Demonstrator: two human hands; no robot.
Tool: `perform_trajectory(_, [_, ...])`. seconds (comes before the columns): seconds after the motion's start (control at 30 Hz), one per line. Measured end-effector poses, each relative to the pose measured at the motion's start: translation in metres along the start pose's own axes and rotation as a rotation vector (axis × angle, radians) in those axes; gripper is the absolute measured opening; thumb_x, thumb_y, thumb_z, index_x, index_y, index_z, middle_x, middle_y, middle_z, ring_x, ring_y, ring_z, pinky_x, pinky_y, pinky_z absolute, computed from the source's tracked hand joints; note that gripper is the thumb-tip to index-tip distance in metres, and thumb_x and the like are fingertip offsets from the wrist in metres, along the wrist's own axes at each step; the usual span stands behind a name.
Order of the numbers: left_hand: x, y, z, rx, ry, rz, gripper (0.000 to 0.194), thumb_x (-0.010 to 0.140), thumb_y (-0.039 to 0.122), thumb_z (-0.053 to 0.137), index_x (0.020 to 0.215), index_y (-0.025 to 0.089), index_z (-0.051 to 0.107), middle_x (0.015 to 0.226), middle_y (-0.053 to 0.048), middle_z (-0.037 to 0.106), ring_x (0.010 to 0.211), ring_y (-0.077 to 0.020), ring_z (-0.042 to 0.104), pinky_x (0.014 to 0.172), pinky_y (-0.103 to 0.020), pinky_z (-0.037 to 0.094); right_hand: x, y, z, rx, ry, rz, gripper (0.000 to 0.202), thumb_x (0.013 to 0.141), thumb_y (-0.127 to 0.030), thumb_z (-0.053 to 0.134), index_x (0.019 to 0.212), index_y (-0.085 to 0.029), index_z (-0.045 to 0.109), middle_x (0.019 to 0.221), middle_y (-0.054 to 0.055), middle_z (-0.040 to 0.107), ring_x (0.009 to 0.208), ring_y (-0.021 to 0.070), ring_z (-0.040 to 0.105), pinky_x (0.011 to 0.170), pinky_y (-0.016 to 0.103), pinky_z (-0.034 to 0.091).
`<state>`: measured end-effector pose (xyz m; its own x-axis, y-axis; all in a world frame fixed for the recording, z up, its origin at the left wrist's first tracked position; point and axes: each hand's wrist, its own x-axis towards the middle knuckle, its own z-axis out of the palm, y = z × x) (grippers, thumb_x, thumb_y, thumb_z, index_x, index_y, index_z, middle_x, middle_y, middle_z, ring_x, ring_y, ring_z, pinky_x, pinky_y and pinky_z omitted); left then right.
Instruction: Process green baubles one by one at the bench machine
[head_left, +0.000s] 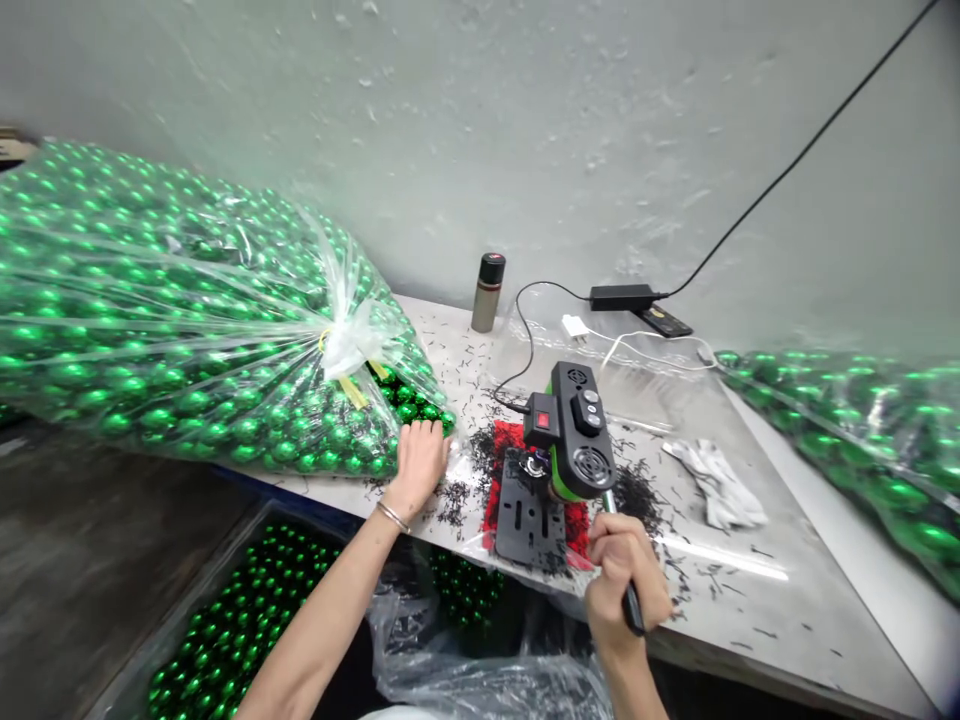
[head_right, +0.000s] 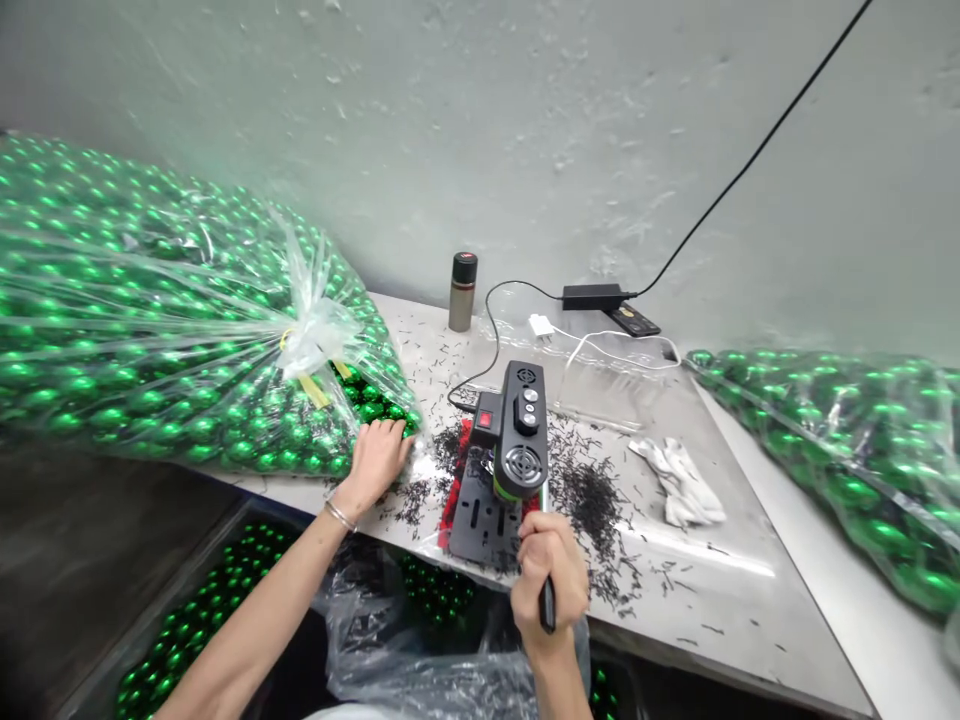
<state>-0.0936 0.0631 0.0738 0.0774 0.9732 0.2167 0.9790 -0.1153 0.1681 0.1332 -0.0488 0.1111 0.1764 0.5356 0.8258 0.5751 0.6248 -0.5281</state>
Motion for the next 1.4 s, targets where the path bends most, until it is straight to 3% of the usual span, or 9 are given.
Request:
perform_trajectory(0.13, [0.019, 0.0, -0.002, 0.05, -0.16, 0.009, 0.032, 0.1, 0.031, 0.051, 0.095, 0.007, 0.072, 0.092, -0.023, 0.072, 0.099, -0.0353, 0.064, 0.087, -0.044, 0.044, -0.005, 0.003, -0.001, 0.003, -0.018, 0.008, 0.032, 0.094, -0.006, 0.043, 0.066, -0.02, 0.045, 0.066, -0.002, 0.052, 0.066, 0.0128, 0.056, 0.06, 0.027, 0.042])
perform_trajectory(0.23, [0.015, -0.005, 0.004, -0.105, -0.088, 0.061, 0.021, 0.094, 0.028, 0.059, 0.101, 0.012, 0.07, 0.096, -0.018, 0.073, 0.095, -0.0313, 0.065, 0.087, -0.041, 0.045, -0.007, 0.004, -0.001, 0.009, -0.018, 0.015, 0.031, 0.094, -0.006, 0.043, 0.066, -0.021, 0.046, 0.067, -0.001, 0.053, 0.066, 0.013, 0.056, 0.058, 0.027, 0.042])
perform_trajectory(0.37, [-0.003, -0.011, 0.002, -0.673, -0.021, -0.057, 0.032, 0.087, 0.032, 0.065, 0.116, 0.018, 0.065, 0.103, -0.009, 0.071, 0.087, -0.0244, 0.067, 0.081, -0.036, 0.051, -0.006, 0.004, -0.001, 0.004, -0.035, 0.013, 0.031, 0.094, -0.007, 0.043, 0.067, -0.021, 0.047, 0.07, -0.001, 0.055, 0.065, 0.0128, 0.056, 0.056, 0.027, 0.042])
perform_trajectory(0.53, [-0.029, 0.0, -0.011, -1.628, -0.237, -0.398, 0.04, 0.076, 0.037, 0.076, 0.108, 0.018, 0.06, 0.096, -0.007, 0.074, 0.089, -0.0224, 0.072, 0.083, -0.035, 0.056, -0.003, 0.001, 0.0, 0.0, -0.019, 0.016, 0.032, 0.094, -0.007, 0.042, 0.066, -0.021, 0.047, 0.067, -0.001, 0.053, 0.064, 0.0135, 0.056, 0.056, 0.027, 0.043])
perform_trajectory(0.7, [-0.04, 0.017, -0.008, -1.987, -0.459, -0.615, 0.031, 0.081, 0.029, 0.071, 0.11, 0.017, 0.068, 0.095, -0.009, 0.078, 0.073, -0.0165, 0.069, 0.062, -0.026, 0.054, -0.001, -0.001, 0.0, 0.007, -0.023, -0.001, 0.031, 0.093, -0.006, 0.043, 0.067, -0.021, 0.047, 0.065, -0.002, 0.052, 0.066, 0.0136, 0.057, 0.058, 0.027, 0.043])
perform_trajectory(0.9, [-0.044, 0.034, 0.001, -2.052, -0.559, -0.663, 0.011, 0.085, 0.021, 0.068, 0.092, 0.013, 0.071, 0.098, -0.013, 0.078, 0.089, -0.021, 0.075, 0.086, -0.033, 0.061, 0.004, -0.004, -0.003, -0.024, -0.057, -0.008, 0.031, 0.094, -0.006, 0.042, 0.068, -0.021, 0.046, 0.07, -0.001, 0.055, 0.066, 0.0118, 0.057, 0.058, 0.026, 0.043])
perform_trajectory(1.03, [-0.048, 0.046, 0.014, -1.971, -0.501, -0.604, 0.024, 0.08, 0.023, 0.076, 0.1, 0.015, 0.067, 0.097, -0.009, 0.077, 0.096, -0.024, 0.075, 0.099, -0.043, 0.058, 0.008, -0.005, -0.003, -0.031, -0.058, -0.004, 0.032, 0.095, -0.008, 0.042, 0.066, -0.022, 0.046, 0.066, -0.001, 0.054, 0.065, 0.0133, 0.058, 0.058, 0.028, 0.043])
perform_trajectory(1.23, [-0.053, 0.068, 0.043, -1.573, -0.289, -0.334, 0.043, 0.077, 0.033, 0.079, 0.115, 0.019, 0.065, 0.107, -0.008, 0.076, 0.102, -0.0225, 0.071, 0.093, -0.037, 0.056, 0.008, -0.007, -0.002, -0.028, -0.05, 0.021, 0.032, 0.096, -0.009, 0.043, 0.067, -0.022, 0.047, 0.068, -0.001, 0.057, 0.065, 0.0128, 0.057, 0.058, 0.027, 0.044])
perform_trajectory(1.4, [-0.061, 0.078, 0.047, -1.172, -0.194, -0.104, 0.037, 0.081, 0.03, 0.073, 0.118, 0.023, 0.071, 0.116, -0.006, 0.076, 0.105, -0.0256, 0.07, 0.097, -0.042, 0.053, 0.004, -0.006, -0.002, -0.023, -0.043, 0.031, 0.031, 0.096, -0.01, 0.044, 0.067, -0.021, 0.048, 0.069, 0.0, 0.057, 0.067, 0.0133, 0.058, 0.058, 0.027, 0.045])
